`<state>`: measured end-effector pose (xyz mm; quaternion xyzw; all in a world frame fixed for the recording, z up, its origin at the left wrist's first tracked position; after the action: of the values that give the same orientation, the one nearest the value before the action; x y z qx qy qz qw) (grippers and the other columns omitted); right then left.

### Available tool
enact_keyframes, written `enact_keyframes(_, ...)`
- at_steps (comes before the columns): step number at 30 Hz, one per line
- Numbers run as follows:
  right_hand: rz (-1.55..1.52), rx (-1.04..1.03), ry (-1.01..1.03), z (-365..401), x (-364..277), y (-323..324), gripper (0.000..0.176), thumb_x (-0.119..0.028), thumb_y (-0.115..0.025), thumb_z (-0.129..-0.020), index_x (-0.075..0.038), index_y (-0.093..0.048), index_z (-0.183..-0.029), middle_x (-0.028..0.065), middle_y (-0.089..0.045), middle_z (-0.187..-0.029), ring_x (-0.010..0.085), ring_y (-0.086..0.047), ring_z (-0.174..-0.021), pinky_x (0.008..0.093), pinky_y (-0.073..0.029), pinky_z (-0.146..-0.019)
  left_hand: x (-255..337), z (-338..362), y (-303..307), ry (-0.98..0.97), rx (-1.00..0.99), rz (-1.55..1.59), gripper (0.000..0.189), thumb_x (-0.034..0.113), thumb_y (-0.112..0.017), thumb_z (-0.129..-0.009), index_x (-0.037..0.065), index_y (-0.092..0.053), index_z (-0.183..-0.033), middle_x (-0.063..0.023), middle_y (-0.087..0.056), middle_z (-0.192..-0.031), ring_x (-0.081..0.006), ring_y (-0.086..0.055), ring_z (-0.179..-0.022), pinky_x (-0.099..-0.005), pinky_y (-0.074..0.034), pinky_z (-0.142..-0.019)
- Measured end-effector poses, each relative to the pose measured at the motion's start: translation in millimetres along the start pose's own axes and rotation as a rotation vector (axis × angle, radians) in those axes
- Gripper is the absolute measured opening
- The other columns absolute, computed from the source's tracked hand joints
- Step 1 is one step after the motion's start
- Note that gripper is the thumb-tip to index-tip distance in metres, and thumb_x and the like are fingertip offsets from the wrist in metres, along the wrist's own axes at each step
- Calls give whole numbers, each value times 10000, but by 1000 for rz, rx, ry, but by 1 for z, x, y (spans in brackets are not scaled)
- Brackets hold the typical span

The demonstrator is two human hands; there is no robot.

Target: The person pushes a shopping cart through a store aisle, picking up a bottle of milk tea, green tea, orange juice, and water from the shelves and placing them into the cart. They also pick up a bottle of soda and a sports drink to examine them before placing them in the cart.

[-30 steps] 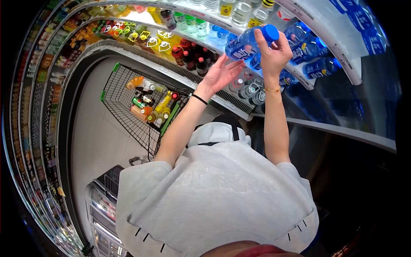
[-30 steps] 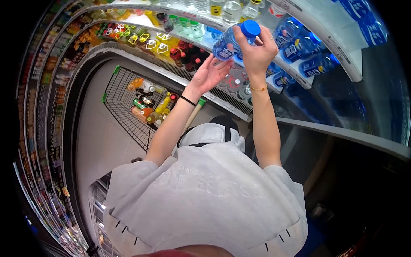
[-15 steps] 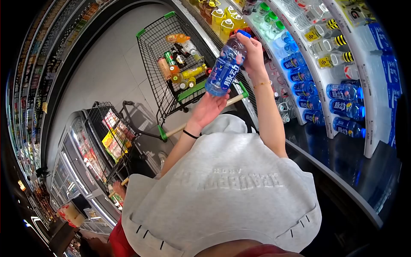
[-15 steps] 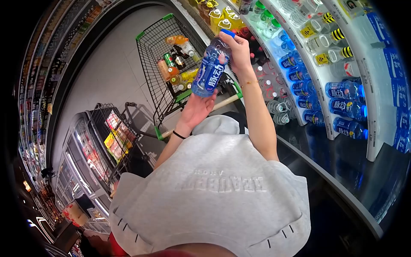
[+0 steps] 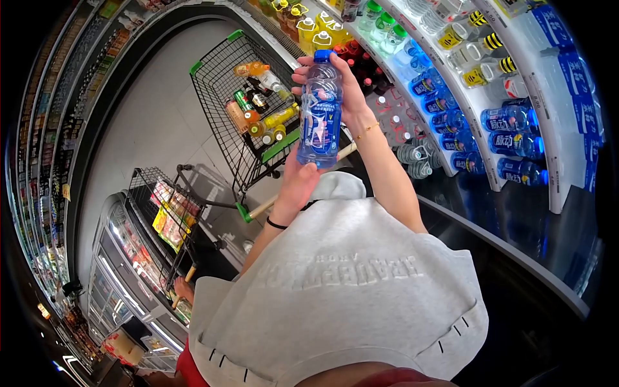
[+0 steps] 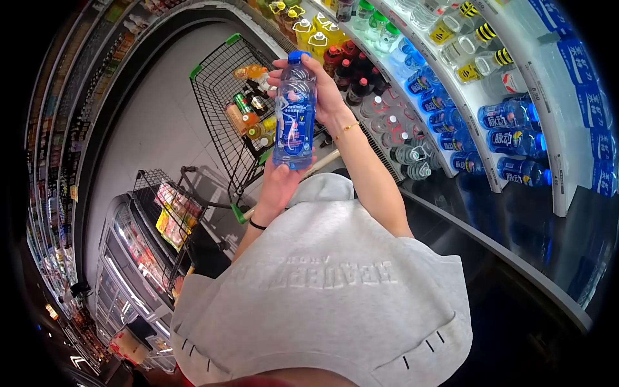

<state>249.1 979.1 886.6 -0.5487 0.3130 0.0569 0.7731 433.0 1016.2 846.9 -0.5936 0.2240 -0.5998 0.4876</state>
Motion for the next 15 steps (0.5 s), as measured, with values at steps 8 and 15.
enact_keyframes(8,-2,-7,121,23,-30,-4,678,-471,-499,-1029,90,-468,-1408,280,-607,-1348,344,-638,-1224,523,-526,-1059,20,-9,-31,-180,77,-404,535,73,-854,-773,44,-442,-1113,-75,-593,-1141,-140,-621,-1046,-322,-510,-965)
enact_keyframes(15,-65,11,151,34,-37,0,603,-450,-503,-1028,72,-515,-1330,291,-589,-1376,347,-636,-1231,512,-536,-1053,15,-11,-39,-205,52,-510,613,28,-886,-726,23,-425,-1130,-95,-585,-1106,-138,-626,-1029,-306,-528,-929)
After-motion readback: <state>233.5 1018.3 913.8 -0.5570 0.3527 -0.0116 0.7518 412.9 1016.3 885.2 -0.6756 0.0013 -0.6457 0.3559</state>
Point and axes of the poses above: each hand's wrist, its own z-axis away from the middle knuckle, its own y-axis out of the back of the hand, x = y × z, the point moved 7 cm from there along -z, towards the middle knuckle
